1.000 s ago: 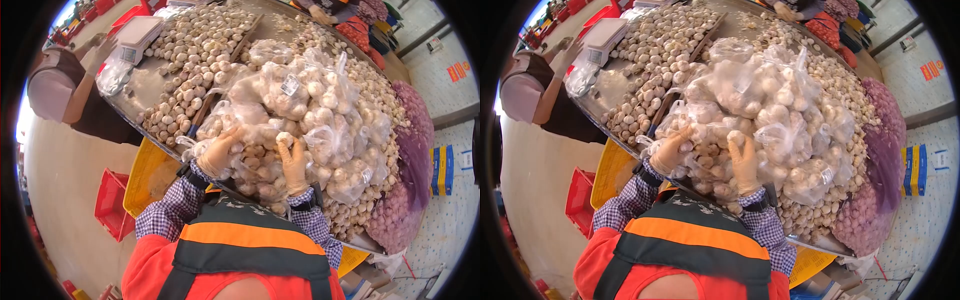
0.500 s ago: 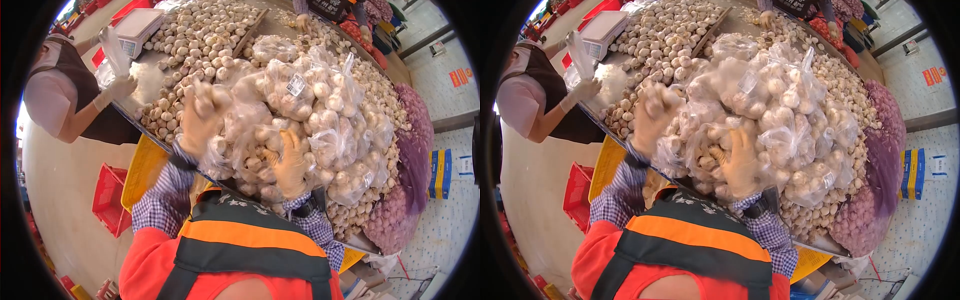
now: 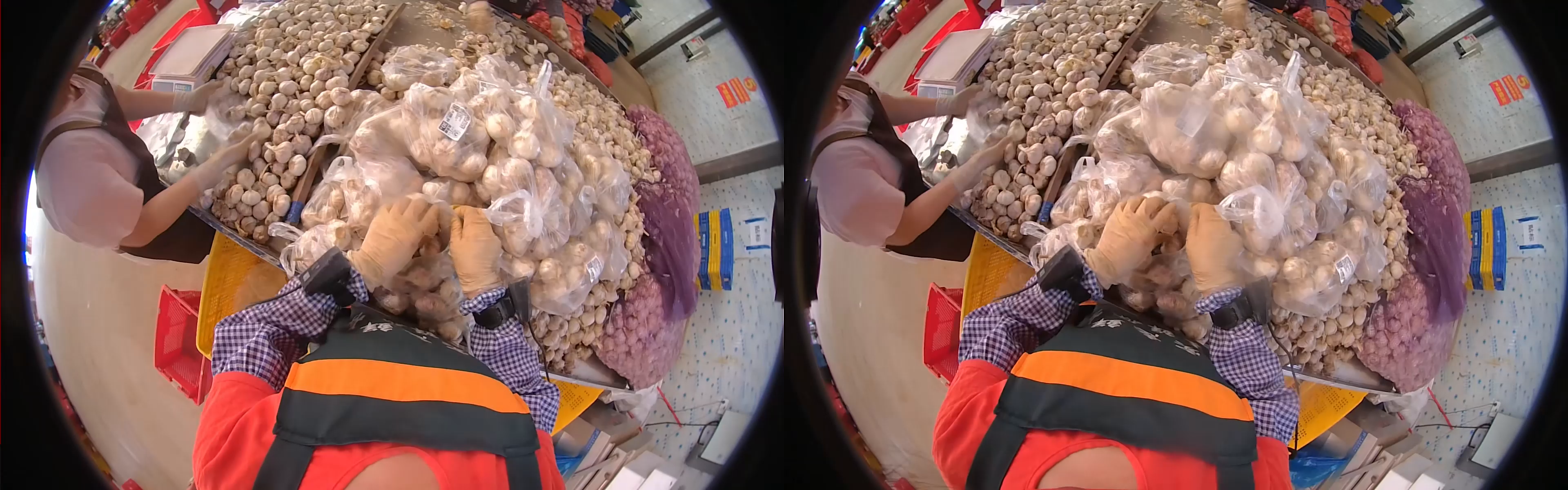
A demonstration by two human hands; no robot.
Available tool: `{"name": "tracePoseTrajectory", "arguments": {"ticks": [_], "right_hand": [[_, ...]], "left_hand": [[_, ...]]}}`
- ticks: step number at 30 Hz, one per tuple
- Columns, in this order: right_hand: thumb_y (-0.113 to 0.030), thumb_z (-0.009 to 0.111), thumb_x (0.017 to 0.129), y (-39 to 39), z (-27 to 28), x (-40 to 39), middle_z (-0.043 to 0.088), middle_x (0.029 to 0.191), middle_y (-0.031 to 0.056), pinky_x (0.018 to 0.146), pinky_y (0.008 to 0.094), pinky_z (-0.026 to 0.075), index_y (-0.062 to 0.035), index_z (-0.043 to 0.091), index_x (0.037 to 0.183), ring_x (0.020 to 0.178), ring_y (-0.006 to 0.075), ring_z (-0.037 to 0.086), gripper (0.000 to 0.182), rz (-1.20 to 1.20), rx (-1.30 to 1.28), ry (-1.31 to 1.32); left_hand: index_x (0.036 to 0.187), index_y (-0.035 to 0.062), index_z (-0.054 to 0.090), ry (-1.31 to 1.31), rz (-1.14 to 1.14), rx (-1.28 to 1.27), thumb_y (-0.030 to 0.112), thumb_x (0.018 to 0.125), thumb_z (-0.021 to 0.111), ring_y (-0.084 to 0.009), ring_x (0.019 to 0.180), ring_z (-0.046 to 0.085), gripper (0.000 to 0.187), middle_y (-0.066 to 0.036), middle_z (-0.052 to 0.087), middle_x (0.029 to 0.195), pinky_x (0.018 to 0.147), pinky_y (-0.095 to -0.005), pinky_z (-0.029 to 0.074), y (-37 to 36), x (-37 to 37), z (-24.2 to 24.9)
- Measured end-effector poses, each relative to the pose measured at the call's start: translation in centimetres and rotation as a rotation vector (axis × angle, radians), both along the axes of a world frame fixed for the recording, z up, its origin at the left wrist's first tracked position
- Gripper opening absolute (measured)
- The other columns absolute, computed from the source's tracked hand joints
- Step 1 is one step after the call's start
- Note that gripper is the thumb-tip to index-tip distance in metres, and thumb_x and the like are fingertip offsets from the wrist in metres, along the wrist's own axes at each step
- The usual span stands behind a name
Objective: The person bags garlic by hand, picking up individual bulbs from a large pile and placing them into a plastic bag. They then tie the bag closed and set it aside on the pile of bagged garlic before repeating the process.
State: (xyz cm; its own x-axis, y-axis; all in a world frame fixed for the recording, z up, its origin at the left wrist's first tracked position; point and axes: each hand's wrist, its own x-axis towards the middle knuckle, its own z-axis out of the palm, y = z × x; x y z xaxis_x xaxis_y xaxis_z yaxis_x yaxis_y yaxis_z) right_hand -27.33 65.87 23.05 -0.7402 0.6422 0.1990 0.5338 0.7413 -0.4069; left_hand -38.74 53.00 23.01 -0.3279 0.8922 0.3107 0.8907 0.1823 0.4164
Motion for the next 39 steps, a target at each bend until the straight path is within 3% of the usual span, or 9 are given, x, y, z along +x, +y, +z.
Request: {"name": "tracePoseTrajectory", "arguments": {"ticks": [6, 12, 21, 26, 28, 29, 32, 35, 39], "right_hand": [[-0.016, 0.063, 0.086, -0.9, 1.7, 0.1, 0.063, 0.103, 0.0145, 0.074, 0.0432, 0.052, -0.0086, 0.062, 0.112, 0.091, 0.0349, 0.063, 0.027, 0.014, 0.081, -0.027], [-0.014, 0.064, 0.085, -3.2, 1.6, 0.6, 0.062, 0.109, 0.0126, 0.072, 0.0408, 0.053, -0.0131, 0.061, 0.117, 0.089, 0.0329, 0.064, 0.032, 0.28, 0.08, 0.188], [-0.015, 0.068, 0.079, -3.0, -0.4, -1.3, 0.058, 0.112, 0.0132, 0.068, 0.0402, 0.054, -0.0066, 0.054, 0.122, 0.087, 0.0343, 0.064, 0.046, 0.228, 0.01, -0.25], [-0.018, 0.076, 0.075, -3.3, 1.1, 1.1, 0.058, 0.104, 0.0137, 0.073, 0.0374, 0.053, -0.004, 0.059, 0.116, 0.089, 0.0299, 0.063, 0.046, 0.17, -0.121, 0.108], [-0.019, 0.078, 0.076, -3.2, 1.5, 2.1, 0.058, 0.105, 0.0132, 0.08, 0.0336, 0.051, -0.0014, 0.059, 0.117, 0.094, 0.0249, 0.06, 0.048, 0.047, -0.37, 0.245], [-0.019, 0.078, 0.076, -2.9, 1.1, 2.5, 0.058, 0.105, 0.0132, 0.08, 0.0336, 0.051, -0.0014, 0.059, 0.117, 0.094, 0.0249, 0.06, 0.048, 0.057, -0.373, 0.253], [-0.015, 0.072, 0.086, -2.0, -0.1, 3.1, 0.057, 0.103, 0.0045, 0.073, 0.0251, 0.047, 0.0019, 0.057, 0.117, 0.088, 0.0108, 0.055, 0.038, -0.01, -0.545, 0.398], [-0.018, 0.07, 0.088, -3.0, 3.8, 2.4, 0.061, 0.102, 0.0079, 0.081, 0.0271, 0.048, 0.0022, 0.058, 0.118, 0.088, 0.0156, 0.059, 0.038, -0.02, -1.08, 0.529], [-0.029, 0.059, 0.096, -3.2, 5.9, 1.9, 0.061, 0.088, 0.0009, 0.067, 0.0233, 0.044, 0.0008, 0.06, 0.116, 0.075, 0.0079, 0.054, 0.036, 0.053, -1.08, 0.427]], "left_hand": [[0.117, 0.0131, 0.057, 0.202, -0.107, -0.096, 0.021, 0.068, 0.071, -0.0307, 0.12, 0.048, 0.051, -0.009, 0.05, 0.121, 0.093, -0.0424, 0.044, 1.7, -2.7, -1.7], [0.122, 0.0076, 0.057, -0.49, -0.501, 0.104, 0.004, 0.074, 0.074, -0.033, 0.118, 0.053, 0.051, -0.014, 0.056, 0.124, 0.102, -0.0407, 0.043, 0.5, -7.5, -1.9], [0.117, 0.0086, 0.06, -0.387, -0.377, 0.01, 0.003, 0.073, 0.069, -0.0346, 0.111, 0.056, 0.045, -0.014, 0.059, 0.119, 0.095, -0.0413, 0.046, 1.0, -7.4, -1.5], [0.114, 0.0054, 0.059, -0.334, -0.32, 0.059, 0.006, 0.078, 0.072, -0.0281, 0.104, 0.059, 0.038, -0.01, 0.061, 0.112, 0.091, -0.0394, 0.048, -0.2, -6.7, 0.6], [0.109, 0.0037, 0.06, -0.914, -0.145, 0.147, 0.024, 0.091, 0.065, -0.0223, 0.095, 0.06, 0.028, -0.008, 0.063, 0.106, 0.086, -0.0363, 0.049, -1.5, -5.9, 1.3], [0.109, 0.0037, 0.06, -0.903, -0.136, 0.149, 0.024, 0.091, 0.065, -0.0223, 0.095, 0.06, 0.028, -0.008, 0.063, 0.106, 0.086, -0.0363, 0.049, -1.8, -5.7, 0.3], [0.112, 0.0062, 0.061, -2.009, 0.042, 0.462, 0.055, 0.099, 0.04, -0.0172, 0.088, 0.06, 0.054, -0.007, 0.065, 0.103, 0.081, -0.027, 0.049, -1.4, -4.4, -0.6], [0.116, 0.0047, 0.059, -1.951, 0.143, 0.323, 0.049, 0.101, 0.041, -0.0171, 0.091, 0.061, 0.05, -0.006, 0.065, 0.104, 0.083, -0.0284, 0.049, -2.5, -3.9, 1.5], [0.118, 0.0036, 0.058, -1.982, 0.141, 0.556, 0.047, 0.102, 0.041, -0.0178, 0.1, 0.062, 0.05, -0.007, 0.066, 0.109, 0.087, -0.0301, 0.05, -2.9, -3.0, 2.9]]}}
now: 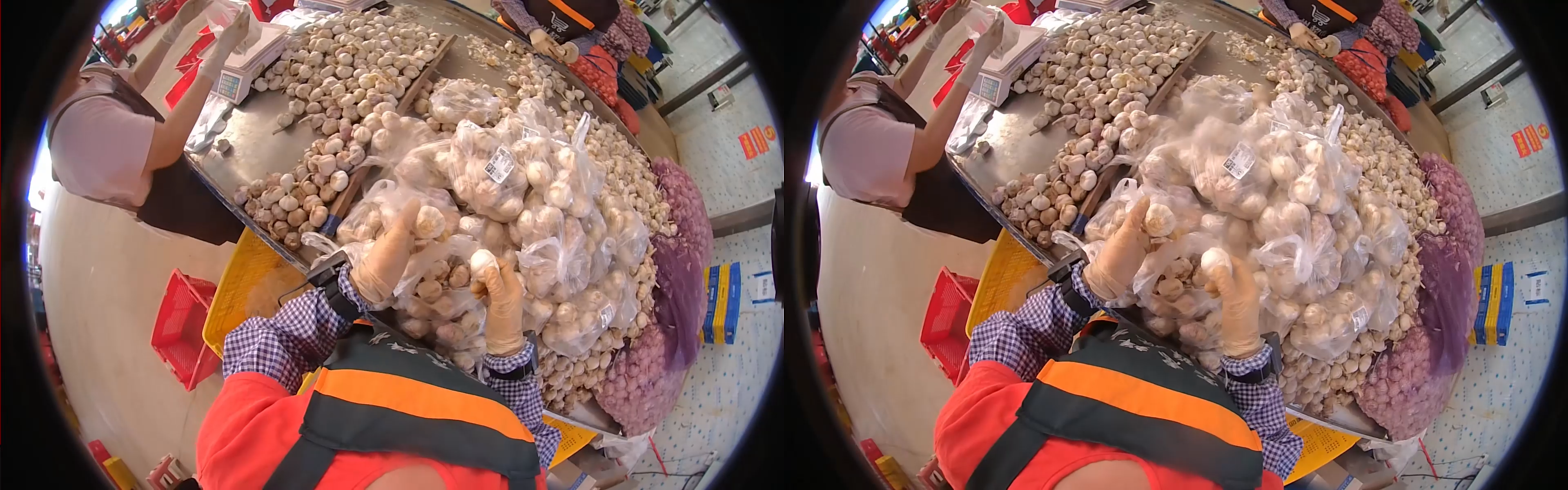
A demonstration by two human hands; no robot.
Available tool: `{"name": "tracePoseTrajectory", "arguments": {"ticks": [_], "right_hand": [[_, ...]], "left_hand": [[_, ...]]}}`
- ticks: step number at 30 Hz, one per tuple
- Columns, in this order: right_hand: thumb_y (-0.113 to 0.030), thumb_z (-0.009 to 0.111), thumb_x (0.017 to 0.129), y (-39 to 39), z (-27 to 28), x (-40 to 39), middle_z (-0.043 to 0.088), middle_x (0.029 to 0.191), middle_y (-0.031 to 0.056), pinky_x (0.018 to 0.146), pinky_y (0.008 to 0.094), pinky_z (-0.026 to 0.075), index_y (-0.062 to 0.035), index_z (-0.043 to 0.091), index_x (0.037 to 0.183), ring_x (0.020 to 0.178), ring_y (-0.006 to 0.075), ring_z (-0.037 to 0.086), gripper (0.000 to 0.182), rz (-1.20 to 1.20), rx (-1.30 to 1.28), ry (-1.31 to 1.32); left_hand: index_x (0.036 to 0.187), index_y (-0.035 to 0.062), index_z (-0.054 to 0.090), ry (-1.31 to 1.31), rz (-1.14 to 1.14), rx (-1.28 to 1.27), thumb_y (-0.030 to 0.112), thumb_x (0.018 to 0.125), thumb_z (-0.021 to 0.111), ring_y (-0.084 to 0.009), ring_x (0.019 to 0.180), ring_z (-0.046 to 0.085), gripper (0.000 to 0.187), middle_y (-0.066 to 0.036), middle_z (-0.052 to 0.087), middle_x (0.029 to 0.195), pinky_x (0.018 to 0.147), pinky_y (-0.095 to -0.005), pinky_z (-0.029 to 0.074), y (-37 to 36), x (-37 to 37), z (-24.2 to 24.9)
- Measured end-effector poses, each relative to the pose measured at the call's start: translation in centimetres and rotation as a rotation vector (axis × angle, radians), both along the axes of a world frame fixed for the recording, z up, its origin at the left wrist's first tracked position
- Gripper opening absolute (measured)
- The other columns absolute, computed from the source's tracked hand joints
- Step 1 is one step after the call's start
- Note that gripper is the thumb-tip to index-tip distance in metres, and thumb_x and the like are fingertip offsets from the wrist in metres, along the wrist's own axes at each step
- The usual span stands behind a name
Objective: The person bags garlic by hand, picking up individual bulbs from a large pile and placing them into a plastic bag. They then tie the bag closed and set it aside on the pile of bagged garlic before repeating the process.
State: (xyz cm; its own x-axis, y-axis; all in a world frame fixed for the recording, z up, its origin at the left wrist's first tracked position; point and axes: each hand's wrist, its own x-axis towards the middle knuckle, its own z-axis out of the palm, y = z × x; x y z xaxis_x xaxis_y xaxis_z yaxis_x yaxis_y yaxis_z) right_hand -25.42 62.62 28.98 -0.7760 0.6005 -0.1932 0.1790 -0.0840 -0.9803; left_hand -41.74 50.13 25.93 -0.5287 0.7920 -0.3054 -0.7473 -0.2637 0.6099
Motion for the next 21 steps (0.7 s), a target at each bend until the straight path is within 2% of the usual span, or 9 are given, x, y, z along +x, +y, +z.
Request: {"name": "tracePoseTrajectory", "arguments": {"ticks": [4, 8, 10, 12, 14, 16, 18, 20, 21], "right_hand": [[-0.036, 0.055, 0.097, -0.4, 0.0, -1.2, 0.061, 0.085, -0.0007, 0.064, 0.0226, 0.043, 0.0001, 0.064, 0.109, 0.072, 0.0068, 0.052, 0.039, 0.047, 0.008, -0.004], [-0.038, 0.057, 0.097, -1.0, -0.9, -2.4, 0.062, 0.086, 0.0015, 0.064, 0.0255, 0.045, -0.0007, 0.067, 0.105, 0.074, 0.0094, 0.055, 0.039, 0.045, -0.043, -0.015], [-0.038, 0.061, 0.095, -1.6, -1.4, -3.3, 0.065, 0.091, 0.0065, 0.07, 0.0303, 0.048, -0.0019, 0.067, 0.108, 0.079, 0.0176, 0.06, 0.039, 0.087, 0.314, -0.029], [-0.038, 0.066, 0.091, -2.2, -1.3, -3.7, 0.065, 0.099, 0.0118, 0.075, 0.034, 0.05, -0.0039, 0.062, 0.117, 0.086, 0.0249, 0.062, 0.044, 0.126, 0.571, -0.112], [-0.04, 0.07, 0.087, -2.5, -1.6, -3.8, 0.065, 0.101, 0.0139, 0.073, 0.0348, 0.051, -0.0053, 0.056, 0.126, 0.083, 0.0268, 0.063, 0.055, 0.249, 0.827, -0.012], [-0.039, 0.072, 0.084, -2.3, -0.9, -3.6, 0.064, 0.102, 0.0143, 0.072, 0.0363, 0.051, -0.0066, 0.05, 0.132, 0.082, 0.0274, 0.063, 0.062, 0.26, 0.756, -0.01], [-0.034, 0.071, 0.083, -1.7, -1.5, -2.7, 0.062, 0.104, 0.0127, 0.071, 0.0391, 0.051, -0.0056, 0.054, 0.128, 0.081, 0.0287, 0.062, 0.056, 0.303, 0.92, -0.135], [-0.027, 0.071, 0.081, -1.0, -3.0, -0.1, 0.06, 0.107, 0.0106, 0.071, 0.0406, 0.051, -0.0073, 0.059, 0.119, 0.088, 0.03, 0.061, 0.045, 0.418, 1.013, -0.312], [-0.027, 0.071, 0.08, -1.0, -3.4, 0.7, 0.059, 0.107, 0.0097, 0.072, 0.0408, 0.051, -0.0084, 0.06, 0.115, 0.091, 0.0305, 0.06, 0.04, 0.452, 1.143, -0.337]], "left_hand": [[0.118, 0.0034, 0.058, 0.076, 0.087, -0.038, 0.047, 0.102, 0.04, -0.0195, 0.101, 0.062, 0.05, -0.007, 0.066, 0.109, 0.088, -0.0308, 0.049, -0.5, 0.8, 0.1], [0.12, 0.0057, 0.058, -0.133, 0.056, -0.005, 0.048, 0.101, 0.04, -0.0223, 0.105, 0.061, 0.05, -0.009, 0.066, 0.112, 0.093, -0.0391, 0.047, -0.7, 1.4, -0.7], [0.119, 0.007, 0.058, -0.23, 0.064, 0.013, 0.048, 0.101, 0.04, -0.0238, 0.107, 0.06, 0.049, -0.01, 0.066, 0.113, 0.094, -0.0431, 0.046, -0.7, 1.5, -0.7], [0.119, 0.009, 0.058, -0.643, 0.199, 0.263, 0.047, 0.1, 0.04, -0.0282, 0.112, 0.058, 0.046, -0.013, 0.064, 0.116, 0.094, -0.0502, 0.045, -0.6, 1.8, -0.5], [0.118, 0.0077, 0.055, -0.67, 0.149, 0.255, 0.044, 0.101, 0.04, -0.0336, 0.115, 0.055, 0.043, -0.016, 0.06, 0.12, 0.095, -0.0553, 0.045, -1.4, 0.8, -1.8], [0.118, 0.0079, 0.051, -0.795, -0.03, 0.904, 0.04, 0.1, 0.043, -0.0362, 0.117, 0.054, 0.038, -0.018, 0.055, 0.124, 0.1, -0.0566, 0.044, -1.8, -2.1, -5.5], [0.117, 0.0114, 0.049, -0.682, 0.248, 0.699, 0.036, 0.1, 0.048, -0.0346, 0.117, 0.054, 0.03, -0.017, 0.053, 0.126, 0.099, -0.0563, 0.046, -3.0, -7.6, -7.3], [0.133, -0.0005, 0.042, 0.427, 0.213, -0.135, 0.032, 0.099, 0.049, -0.0281, 0.113, 0.055, 0.047, -0.016, 0.048, 0.136, 0.109, -0.0429, 0.039, -4.5, -12.7, -1.3], [0.133, -0.0005, 0.042, 0.429, 0.204, -0.136, 0.032, 0.099, 0.049, -0.0281, 0.113, 0.055, 0.047, -0.016, 0.048, 0.136, 0.109, -0.0429, 0.039, -4.3, -13.8, -1.9]]}}
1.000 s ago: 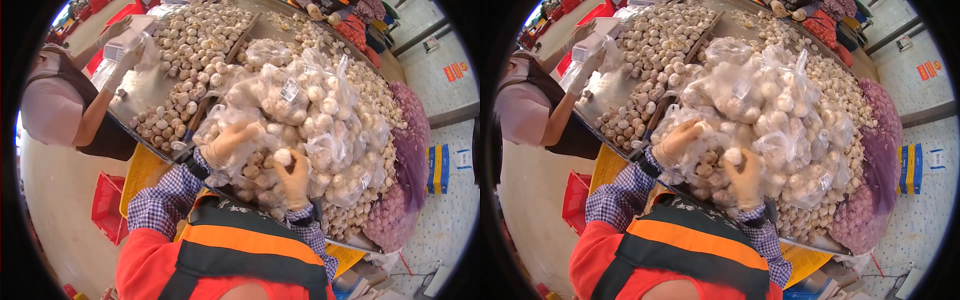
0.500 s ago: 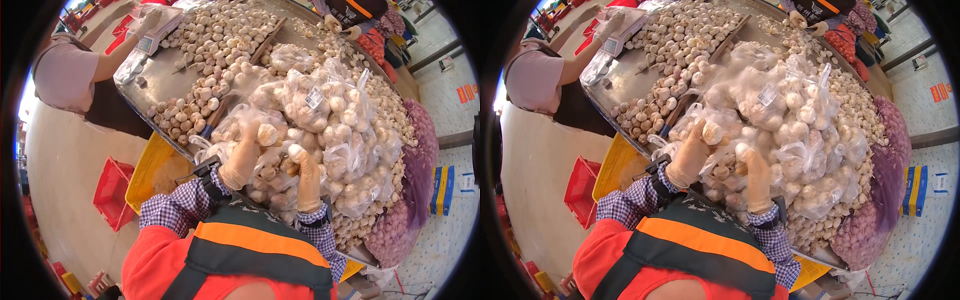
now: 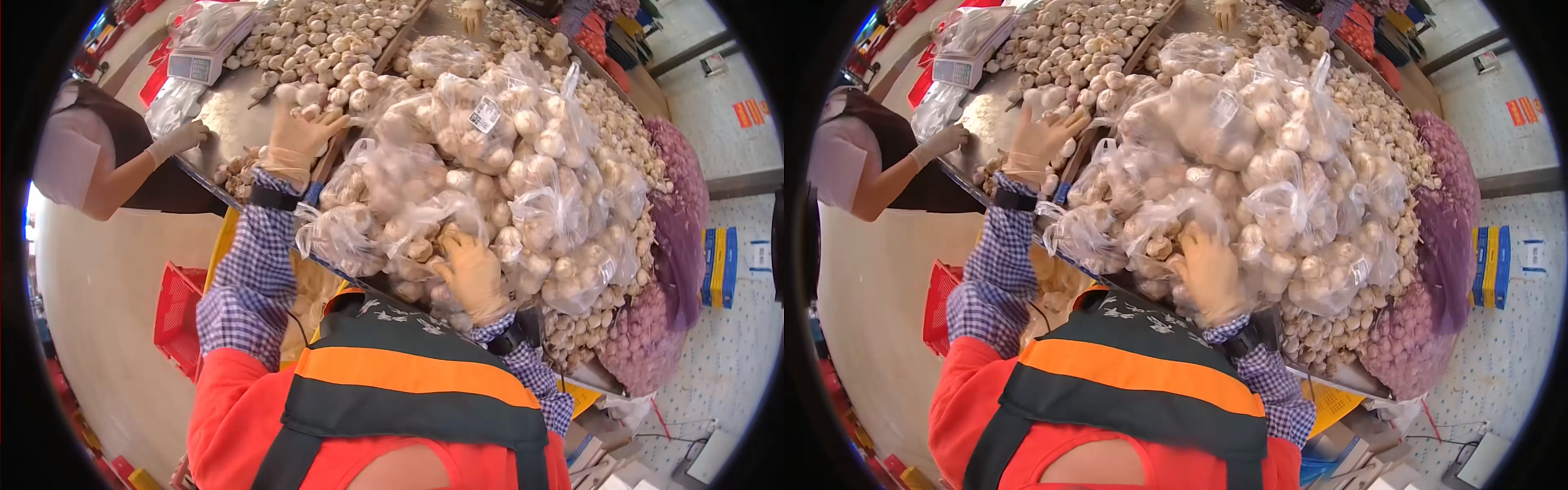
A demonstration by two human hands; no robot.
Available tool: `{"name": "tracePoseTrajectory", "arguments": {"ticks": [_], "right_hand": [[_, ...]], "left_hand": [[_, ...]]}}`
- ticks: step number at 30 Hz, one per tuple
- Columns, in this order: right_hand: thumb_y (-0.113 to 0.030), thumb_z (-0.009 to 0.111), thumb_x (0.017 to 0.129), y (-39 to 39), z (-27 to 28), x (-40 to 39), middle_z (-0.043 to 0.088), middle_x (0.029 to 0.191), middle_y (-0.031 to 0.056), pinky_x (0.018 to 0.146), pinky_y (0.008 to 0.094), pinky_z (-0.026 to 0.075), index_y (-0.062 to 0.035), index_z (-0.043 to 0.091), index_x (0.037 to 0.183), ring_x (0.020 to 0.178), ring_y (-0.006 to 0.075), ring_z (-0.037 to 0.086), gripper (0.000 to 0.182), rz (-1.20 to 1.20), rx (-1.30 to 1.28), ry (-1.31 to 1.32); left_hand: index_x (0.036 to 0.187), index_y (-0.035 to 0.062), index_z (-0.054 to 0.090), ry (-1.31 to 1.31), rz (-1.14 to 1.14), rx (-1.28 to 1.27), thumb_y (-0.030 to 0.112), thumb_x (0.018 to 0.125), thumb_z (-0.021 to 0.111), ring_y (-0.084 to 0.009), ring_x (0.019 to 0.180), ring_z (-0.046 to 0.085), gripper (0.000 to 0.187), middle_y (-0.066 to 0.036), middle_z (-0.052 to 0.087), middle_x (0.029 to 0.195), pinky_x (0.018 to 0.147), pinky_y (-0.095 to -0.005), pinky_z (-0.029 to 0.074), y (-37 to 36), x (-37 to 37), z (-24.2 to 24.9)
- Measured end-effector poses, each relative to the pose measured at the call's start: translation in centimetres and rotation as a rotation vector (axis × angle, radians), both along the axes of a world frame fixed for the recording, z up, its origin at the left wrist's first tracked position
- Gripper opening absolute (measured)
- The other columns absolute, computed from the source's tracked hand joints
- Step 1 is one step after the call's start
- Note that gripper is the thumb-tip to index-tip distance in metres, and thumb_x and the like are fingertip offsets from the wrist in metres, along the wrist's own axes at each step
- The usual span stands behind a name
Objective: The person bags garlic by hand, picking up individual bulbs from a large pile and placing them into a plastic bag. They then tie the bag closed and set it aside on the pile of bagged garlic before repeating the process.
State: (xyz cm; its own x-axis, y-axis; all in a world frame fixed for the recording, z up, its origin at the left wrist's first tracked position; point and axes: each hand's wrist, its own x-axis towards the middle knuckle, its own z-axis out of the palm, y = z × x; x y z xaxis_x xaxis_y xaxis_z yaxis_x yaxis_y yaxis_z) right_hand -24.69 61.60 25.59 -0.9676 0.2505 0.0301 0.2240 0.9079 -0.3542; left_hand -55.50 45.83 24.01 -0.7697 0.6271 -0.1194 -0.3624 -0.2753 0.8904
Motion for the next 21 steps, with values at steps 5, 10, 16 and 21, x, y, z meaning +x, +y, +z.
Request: {"name": "tracePoseTrajectory", "arguments": {"ticks": [5, 10, 16, 21], "right_hand": [[-0.025, 0.066, 0.081, -0.8, -1.5, 2.3, 0.057, 0.102, 0.0072, 0.075, 0.0369, 0.049, -0.0104, 0.064, 0.099, 0.095, 0.0276, 0.056, 0.024, 0.1, 0.092, -0.019], [-0.021, 0.067, 0.074, -0.9, -2.3, 3.7, 0.06, 0.1, 0.0082, 0.078, 0.0391, 0.047, -0.0095, 0.063, 0.091, 0.092, 0.0275, 0.057, 0.021, 0.166, 0.118, 0.076], [-0.022, 0.064, 0.083, -1.1, -2.4, 5.0, 0.062, 0.094, 0.0104, 0.065, 0.0395, 0.051, -0.0084, 0.059, 0.084, 0.083, 0.0287, 0.062, 0.015, 0.128, 0.04, 0.068], [-0.02, 0.064, 0.083, -2.8, -4.0, 2.0, 0.063, 0.084, 0.0121, 0.056, 0.037, 0.053, -0.0079, 0.061, 0.088, 0.072, 0.0281, 0.066, 0.013, 0.04, 0.114, -0.146]], "left_hand": [[0.129, 0.0025, 0.052, -0.074, -0.366, 0.05, 0.032, 0.1, 0.049, -0.0228, 0.111, 0.059, 0.042, -0.011, 0.061, 0.125, 0.098, -0.0347, 0.045, 2.0, 9.2, 4.9], [0.114, 0.0046, 0.061, 1.31, -0.553, -0.414, 0.015, 0.084, 0.064, -0.0305, 0.106, 0.059, 0.032, -0.013, 0.062, 0.111, 0.094, -0.0397, 0.045, 3.5, 18.7, -2.1], [0.102, 0.0057, 0.062, 1.54, -0.645, -0.841, 0.026, 0.075, 0.069, -0.0327, 0.096, 0.058, 0.035, -0.016, 0.06, 0.096, 0.084, -0.0432, 0.045, 4.6, 17.2, -1.5], [0.097, 0.0049, 0.064, 1.666, -0.58, -0.772, 0.018, 0.074, 0.065, -0.0324, 0.093, 0.059, 0.026, -0.014, 0.06, 0.094, 0.076, -0.0412, 0.049, 5.7, 17.4, -2.9]]}}
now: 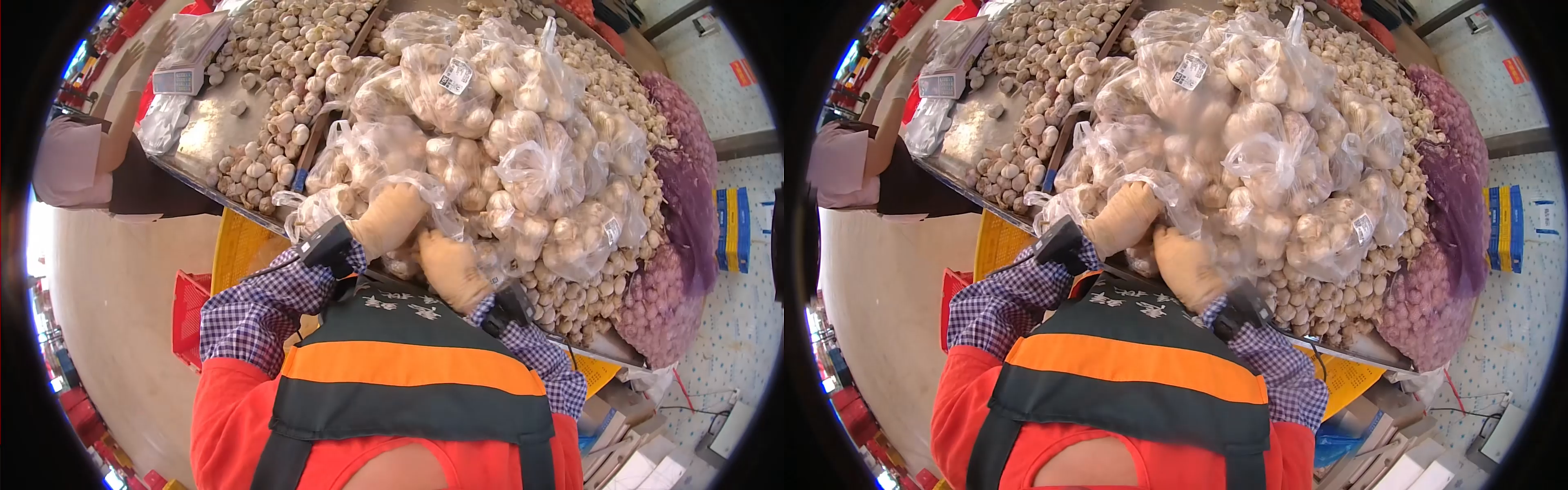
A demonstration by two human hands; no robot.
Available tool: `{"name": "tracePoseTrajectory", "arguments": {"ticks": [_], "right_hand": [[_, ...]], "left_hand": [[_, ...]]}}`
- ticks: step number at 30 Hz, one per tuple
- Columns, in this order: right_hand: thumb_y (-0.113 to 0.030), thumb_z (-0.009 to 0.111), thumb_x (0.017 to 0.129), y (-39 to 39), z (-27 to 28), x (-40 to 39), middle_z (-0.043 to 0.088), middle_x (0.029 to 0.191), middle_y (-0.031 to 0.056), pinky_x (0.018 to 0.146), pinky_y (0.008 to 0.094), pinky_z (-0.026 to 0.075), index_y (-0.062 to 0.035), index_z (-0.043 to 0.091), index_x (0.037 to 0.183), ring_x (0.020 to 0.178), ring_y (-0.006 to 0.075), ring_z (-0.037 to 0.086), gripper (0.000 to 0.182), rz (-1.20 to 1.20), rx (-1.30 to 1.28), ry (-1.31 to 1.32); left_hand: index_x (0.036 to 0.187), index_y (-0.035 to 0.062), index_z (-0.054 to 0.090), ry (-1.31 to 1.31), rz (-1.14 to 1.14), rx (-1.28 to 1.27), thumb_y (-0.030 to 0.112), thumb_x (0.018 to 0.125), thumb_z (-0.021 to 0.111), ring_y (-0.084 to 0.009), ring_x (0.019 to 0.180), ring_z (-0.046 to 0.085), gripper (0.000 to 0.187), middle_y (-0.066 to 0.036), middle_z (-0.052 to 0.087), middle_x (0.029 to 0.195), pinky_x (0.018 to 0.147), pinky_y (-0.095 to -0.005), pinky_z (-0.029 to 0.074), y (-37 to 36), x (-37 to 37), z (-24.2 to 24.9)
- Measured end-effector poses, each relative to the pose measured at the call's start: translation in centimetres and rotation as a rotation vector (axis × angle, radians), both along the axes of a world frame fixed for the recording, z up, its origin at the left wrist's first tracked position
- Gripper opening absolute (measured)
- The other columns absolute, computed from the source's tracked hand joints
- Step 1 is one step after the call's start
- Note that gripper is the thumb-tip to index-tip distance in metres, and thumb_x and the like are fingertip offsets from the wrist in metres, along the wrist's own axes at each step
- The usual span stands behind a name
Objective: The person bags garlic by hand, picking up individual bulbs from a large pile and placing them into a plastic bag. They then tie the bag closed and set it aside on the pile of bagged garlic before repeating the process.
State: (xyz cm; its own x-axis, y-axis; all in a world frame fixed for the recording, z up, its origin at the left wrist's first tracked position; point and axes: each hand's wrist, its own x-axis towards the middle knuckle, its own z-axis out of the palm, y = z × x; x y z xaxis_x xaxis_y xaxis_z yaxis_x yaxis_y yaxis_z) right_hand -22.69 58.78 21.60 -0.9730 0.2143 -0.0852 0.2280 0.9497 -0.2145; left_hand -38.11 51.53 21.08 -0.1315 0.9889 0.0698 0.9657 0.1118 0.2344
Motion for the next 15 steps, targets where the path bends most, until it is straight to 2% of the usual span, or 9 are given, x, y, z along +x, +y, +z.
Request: {"name": "tracePoseTrajectory", "arguments": {"ticks": [2, 4, 7, 8, 10, 11, 12, 14, 15], "right_hand": [[-0.015, 0.062, 0.081, -0.5, -2.3, -0.7, 0.063, 0.079, 0.0118, 0.055, 0.0354, 0.053, -0.0083, 0.063, 0.09, 0.068, 0.0272, 0.067, 0.011, 0.026, 0.075, -0.008], [-0.015, 0.063, 0.079, -0.8, -3.2, -1.4, 0.064, 0.083, 0.0129, 0.056, 0.0367, 0.054, -0.0074, 0.064, 0.088, 0.069, 0.0284, 0.068, 0.012, 0.056, 0.161, -0.025], [-0.024, 0.064, 0.084, 0.4, -0.5, -1.1, 0.063, 0.087, 0.0147, 0.056, 0.0411, 0.054, -0.0059, 0.063, 0.09, 0.069, 0.0314, 0.067, 0.019, 0.0, -0.015, -0.123], [-0.024, 0.064, 0.084, 0.6, 0.2, -0.8, 0.063, 0.087, 0.0147, 0.056, 0.0411, 0.054, -0.0059, 0.063, 0.09, 0.069, 0.0314, 0.067, 0.019, 0.006, -0.01, -0.121], [-0.024, 0.063, 0.084, 0.6, 1.7, 0.0, 0.061, 0.087, 0.0162, 0.058, 0.0433, 0.055, -0.0057, 0.062, 0.088, 0.068, 0.0355, 0.065, 0.019, -0.155, -0.175, 0.091], [-0.027, 0.062, 0.088, 0.8, 2.6, 0.1, 0.063, 0.09, 0.0188, 0.061, 0.044, 0.055, -0.0052, 0.063, 0.095, 0.072, 0.0384, 0.065, 0.023, -0.226, -0.201, 0.001], [-0.027, 0.062, 0.088, 1.3, 2.3, 0.4, 0.063, 0.09, 0.0188, 0.061, 0.044, 0.055, -0.0052, 0.063, 0.095, 0.072, 0.0384, 0.065, 0.023, -0.23, -0.199, -0.001], [-0.031, 0.058, 0.094, 3.0, 0.8, 1.6, 0.065, 0.095, 0.022, 0.064, 0.0435, 0.055, -0.0059, 0.064, 0.106, 0.074, 0.0383, 0.066, 0.029, -0.389, -0.427, 0.151], [-0.033, 0.05, 0.1, 4.2, 0.8, 1.5, 0.068, 0.098, 0.0185, 0.06, 0.0355, 0.053, -0.0049, 0.062, 0.117, 0.074, 0.0309, 0.069, 0.035, -0.221, -0.437, 0.28]], "left_hand": [[0.095, 0.0037, 0.065, 0.108, -0.062, -0.129, 0.014, 0.073, 0.065, -0.0315, 0.088, 0.061, 0.024, -0.012, 0.062, 0.095, 0.072, -0.0396, 0.051, 0.4, 0.2, -1.0], [0.094, 0.0029, 0.066, 0.037, -0.02, -0.132, 0.01, 0.073, 0.064, -0.0315, 0.086, 0.064, 0.022, -0.014, 0.064, 0.094, 0.07, -0.0393, 0.053, 1.2, -0.5, -1.1], [0.099, 0.0038, 0.065, -0.262, -0.049, -0.341, 0.004, 0.072, 0.061, -0.0343, 0.092, 0.064, 0.027, -0.021, 0.066, 0.093, 0.075, -0.041, 0.052, 1.6, -2.0, 0.6], [0.099, 0.0038, 0.065, -0.262, -0.043, -0.336, 0.004, 0.072, 0.061, -0.0343, 0.092, 0.064, 0.027, -0.021, 0.066, 0.093, 0.075, -0.041, 0.052, 1.4, -2.6, 0.6], [0.103, 0.0069, 0.064, -0.436, -0.224, -0.125, 0.003, 0.072, 0.061, -0.0362, 0.091, 0.064, 0.032, -0.019, 0.066, 0.094, 0.077, -0.0424, 0.051, 0.8, -3.4, 0.9], [0.109, 0.0094, 0.063, -0.391, -0.248, -0.216, 0.003, 0.072, 0.061, -0.037, 0.091, 0.063, 0.037, -0.017, 0.066, 0.093, 0.079, -0.0431, 0.05, 0.7, -3.6, 1.1], [0.109, 0.0094, 0.063, -0.392, -0.252, -0.215, 0.003, 0.072, 0.061, -0.037, 0.091, 0.063, 0.037, -0.017, 0.066, 0.093, 0.079, -0.0431, 0.05, 0.7, -3.7, 1.0], [0.113, 0.0098, 0.062, -0.378, -0.27, -0.269, 0.003, 0.072, 0.062, -0.0346, 0.091, 0.064, 0.042, -0.014, 0.066, 0.092, 0.077, -0.0418, 0.051, 0.9, -4.1, 0.7], [0.113, 0.0098, 0.062, -0.381, -0.278, -0.271, 0.003, 0.072, 0.062, -0.0346, 0.091, 0.064, 0.042, -0.014, 0.066, 0.092, 0.077, -0.0418, 0.051, 1.0, -4.2, 0.5]]}}
